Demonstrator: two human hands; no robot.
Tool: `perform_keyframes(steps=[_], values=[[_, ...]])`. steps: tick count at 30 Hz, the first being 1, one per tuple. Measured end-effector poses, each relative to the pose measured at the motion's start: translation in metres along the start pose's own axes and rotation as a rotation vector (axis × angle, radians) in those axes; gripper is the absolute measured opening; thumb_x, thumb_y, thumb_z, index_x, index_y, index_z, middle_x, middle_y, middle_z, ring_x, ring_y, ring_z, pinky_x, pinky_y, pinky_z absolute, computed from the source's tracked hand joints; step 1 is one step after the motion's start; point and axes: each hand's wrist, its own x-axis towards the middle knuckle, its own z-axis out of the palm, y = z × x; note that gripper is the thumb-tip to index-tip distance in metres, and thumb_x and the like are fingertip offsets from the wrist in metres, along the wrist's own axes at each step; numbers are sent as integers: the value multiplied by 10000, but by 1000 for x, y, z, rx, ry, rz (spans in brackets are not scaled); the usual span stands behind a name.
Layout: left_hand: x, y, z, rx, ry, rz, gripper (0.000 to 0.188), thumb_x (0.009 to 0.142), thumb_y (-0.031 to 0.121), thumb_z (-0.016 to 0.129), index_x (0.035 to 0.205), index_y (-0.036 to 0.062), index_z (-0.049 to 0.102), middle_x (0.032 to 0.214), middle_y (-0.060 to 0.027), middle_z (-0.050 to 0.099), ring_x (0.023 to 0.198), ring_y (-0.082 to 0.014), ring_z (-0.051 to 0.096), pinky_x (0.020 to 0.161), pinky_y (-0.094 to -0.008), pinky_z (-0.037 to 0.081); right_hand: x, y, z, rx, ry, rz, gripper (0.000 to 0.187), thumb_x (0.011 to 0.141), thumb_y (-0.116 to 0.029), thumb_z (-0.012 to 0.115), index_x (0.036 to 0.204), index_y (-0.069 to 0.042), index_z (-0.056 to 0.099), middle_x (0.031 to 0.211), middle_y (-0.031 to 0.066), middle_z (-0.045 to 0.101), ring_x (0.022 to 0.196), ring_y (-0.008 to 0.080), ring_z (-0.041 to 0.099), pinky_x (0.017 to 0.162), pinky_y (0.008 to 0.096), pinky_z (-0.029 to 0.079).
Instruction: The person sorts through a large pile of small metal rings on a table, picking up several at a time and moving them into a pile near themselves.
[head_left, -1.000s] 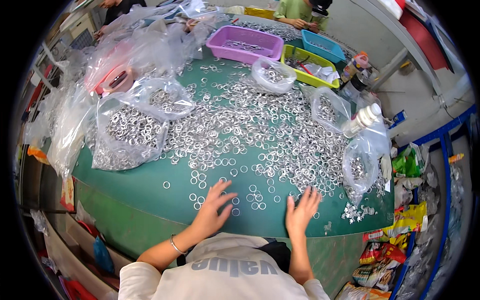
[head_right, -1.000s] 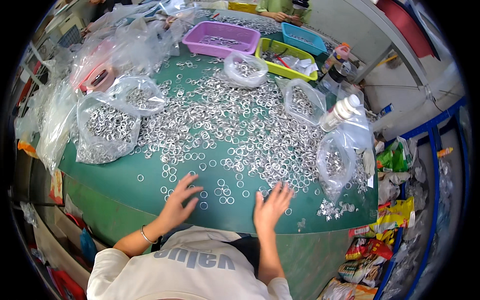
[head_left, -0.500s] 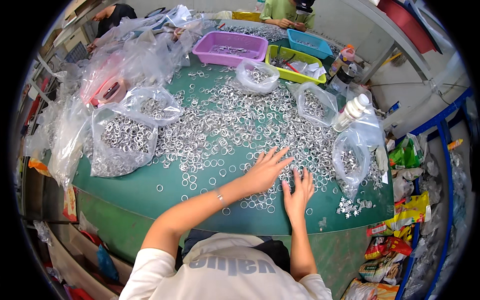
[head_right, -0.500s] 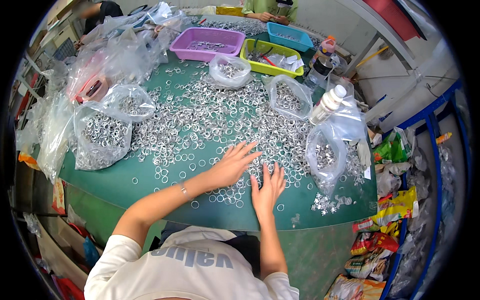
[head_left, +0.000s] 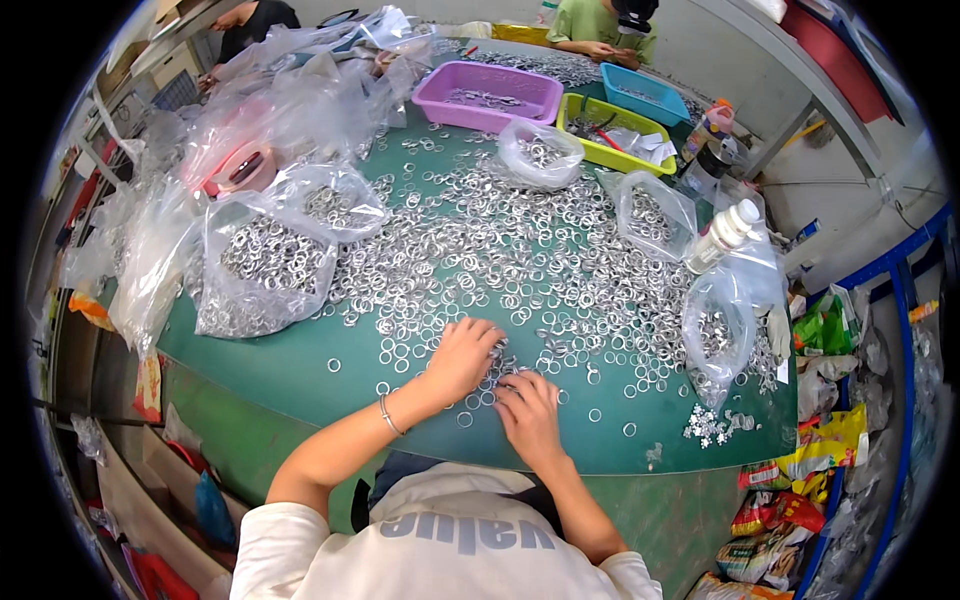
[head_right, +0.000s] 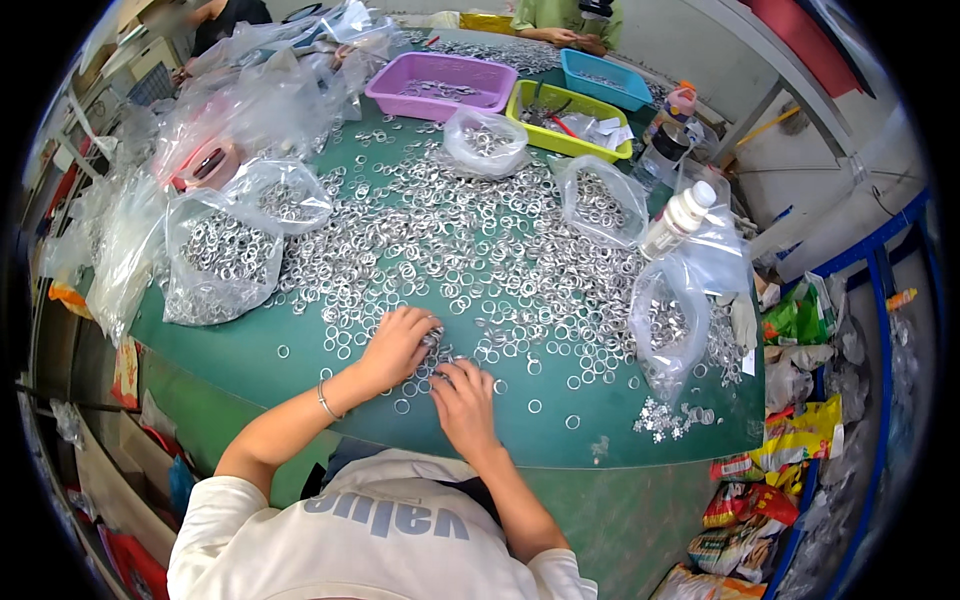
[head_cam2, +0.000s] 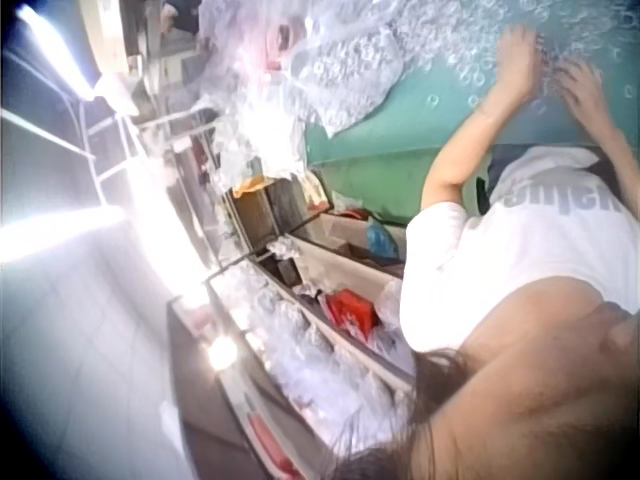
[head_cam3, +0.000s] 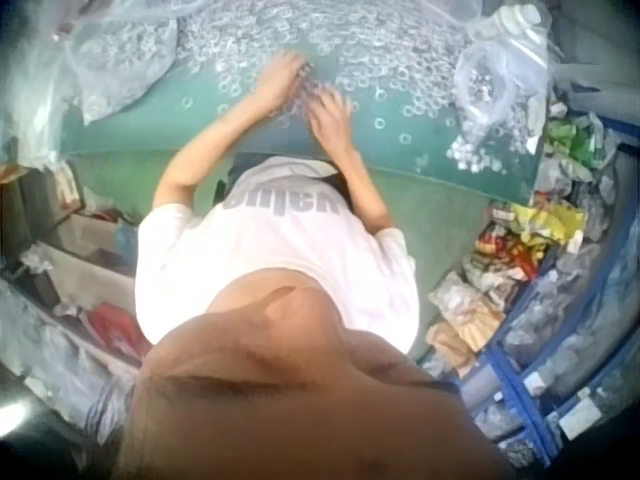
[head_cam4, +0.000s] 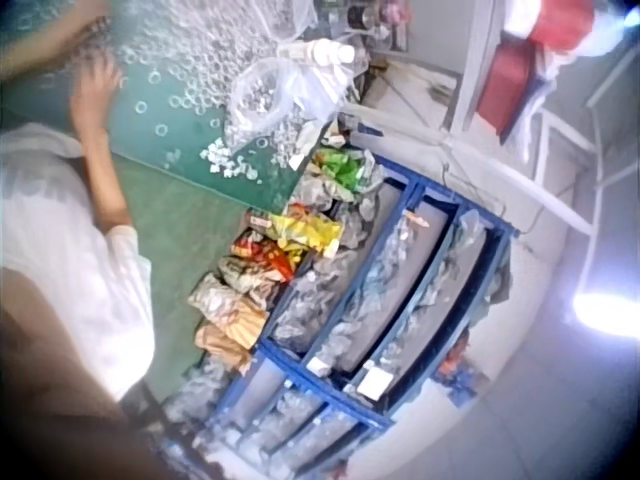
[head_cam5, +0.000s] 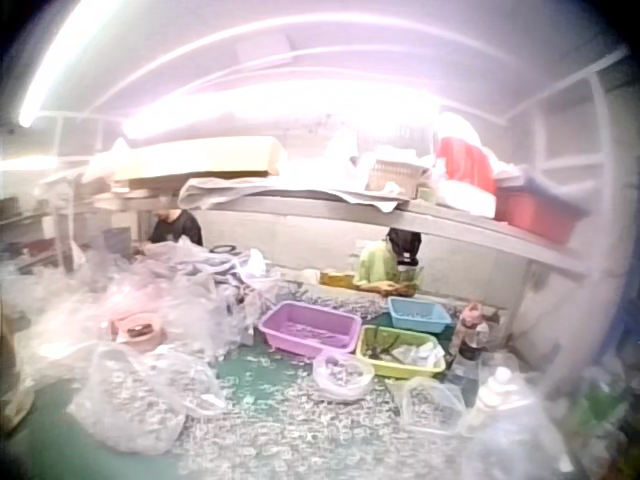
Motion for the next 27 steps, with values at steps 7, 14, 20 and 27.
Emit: perform_keyframes(steps=[7,14,20,27], values=[[-30,-30,-29,-284,234,-163,287,807,-39,623,1082,14,559,1000,-158,581,924,-350,565,808,-384,463,11,33,-24,74,326,270,131,811,53,625,933,8,645,852,125,603,724,246,581,633,330,477],[-42,-48,-46,-735,264,-634,270,878,-52,563,1137,14,601,925,-81,630,778,-120,600,611,-250,488,14,24,-47,-229,280,321,177,795,-27,658,972,-28,653,1015,106,598,969,299,530,849,401,410],[-43,-37,-47,-522,360,-419,319,859,-26,596,1163,70,616,1255,-79,541,1063,-206,567,854,-316,490,40,4,-8,-189,58,127,186,760,-77,711,934,-29,666,1080,93,581,1009,281,511,891,418,357],[-52,-7,-35,104,21,-118,328,807,110,682,1130,122,629,1313,-68,502,1261,-286,427,1091,-579,215,30,12,-10,-169,35,234,170,778,-84,693,922,-23,626,1098,97,578,1048,283,506,939,439,316]])
